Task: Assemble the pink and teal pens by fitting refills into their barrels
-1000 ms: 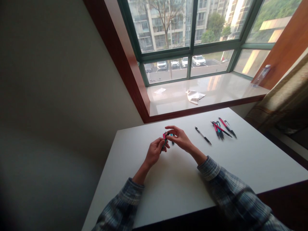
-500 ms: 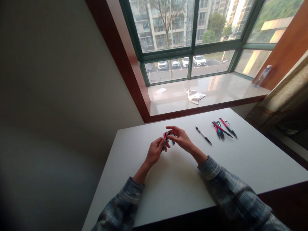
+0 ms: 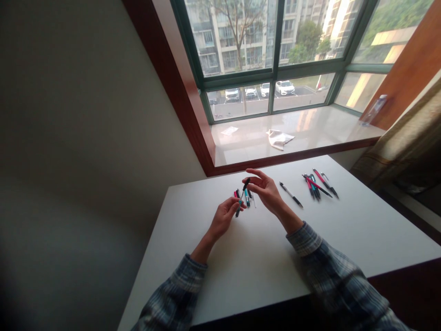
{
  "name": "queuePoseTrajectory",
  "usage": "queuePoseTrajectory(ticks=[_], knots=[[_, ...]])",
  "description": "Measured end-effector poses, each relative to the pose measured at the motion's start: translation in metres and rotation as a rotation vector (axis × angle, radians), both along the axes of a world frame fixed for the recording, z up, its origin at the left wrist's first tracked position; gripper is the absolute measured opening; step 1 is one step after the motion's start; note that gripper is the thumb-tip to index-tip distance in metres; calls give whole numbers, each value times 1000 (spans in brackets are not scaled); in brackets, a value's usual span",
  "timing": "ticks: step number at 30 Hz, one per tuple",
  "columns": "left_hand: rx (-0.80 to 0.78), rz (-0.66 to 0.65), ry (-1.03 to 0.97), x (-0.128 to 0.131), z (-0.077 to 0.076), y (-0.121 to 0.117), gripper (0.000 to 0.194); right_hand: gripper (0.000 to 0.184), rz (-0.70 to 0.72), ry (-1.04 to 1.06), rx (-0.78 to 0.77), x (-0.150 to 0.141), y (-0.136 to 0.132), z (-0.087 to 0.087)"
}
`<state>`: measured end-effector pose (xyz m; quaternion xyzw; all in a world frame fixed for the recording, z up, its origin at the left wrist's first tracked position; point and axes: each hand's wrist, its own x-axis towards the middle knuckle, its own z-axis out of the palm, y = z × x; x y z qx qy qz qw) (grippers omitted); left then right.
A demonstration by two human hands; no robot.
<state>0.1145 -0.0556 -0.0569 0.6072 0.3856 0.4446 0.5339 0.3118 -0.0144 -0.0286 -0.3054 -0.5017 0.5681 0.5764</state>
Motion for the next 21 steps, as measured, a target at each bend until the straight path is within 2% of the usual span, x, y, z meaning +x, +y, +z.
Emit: queuePoseTrajectory(ticks=[3, 5, 7, 11, 15, 18, 21], knots=[[-13, 10, -39, -1, 0, 1, 33, 53, -87, 35, 18, 11, 4, 6], [-26, 34, -72, -1, 0, 2, 34, 47, -156, -25, 33, 22, 9, 1], [-41, 62, -105, -3, 1, 3, 36, 42, -223, -217, 44, 35, 16, -10], [-72, 107, -132, -4, 1, 5, 38, 30, -320, -772, 106, 52, 26, -42], [-81, 125, -139, -5, 2, 5, 37, 26, -285, -1031, 185, 51, 28, -59], [-80, 127, -144, -5, 2, 5, 37, 25, -266, -1070, 217, 50, 29, -59], [-87, 127, -146, -5, 3, 5, 37, 29, -155, -1028, 231, 57, 29, -57]])
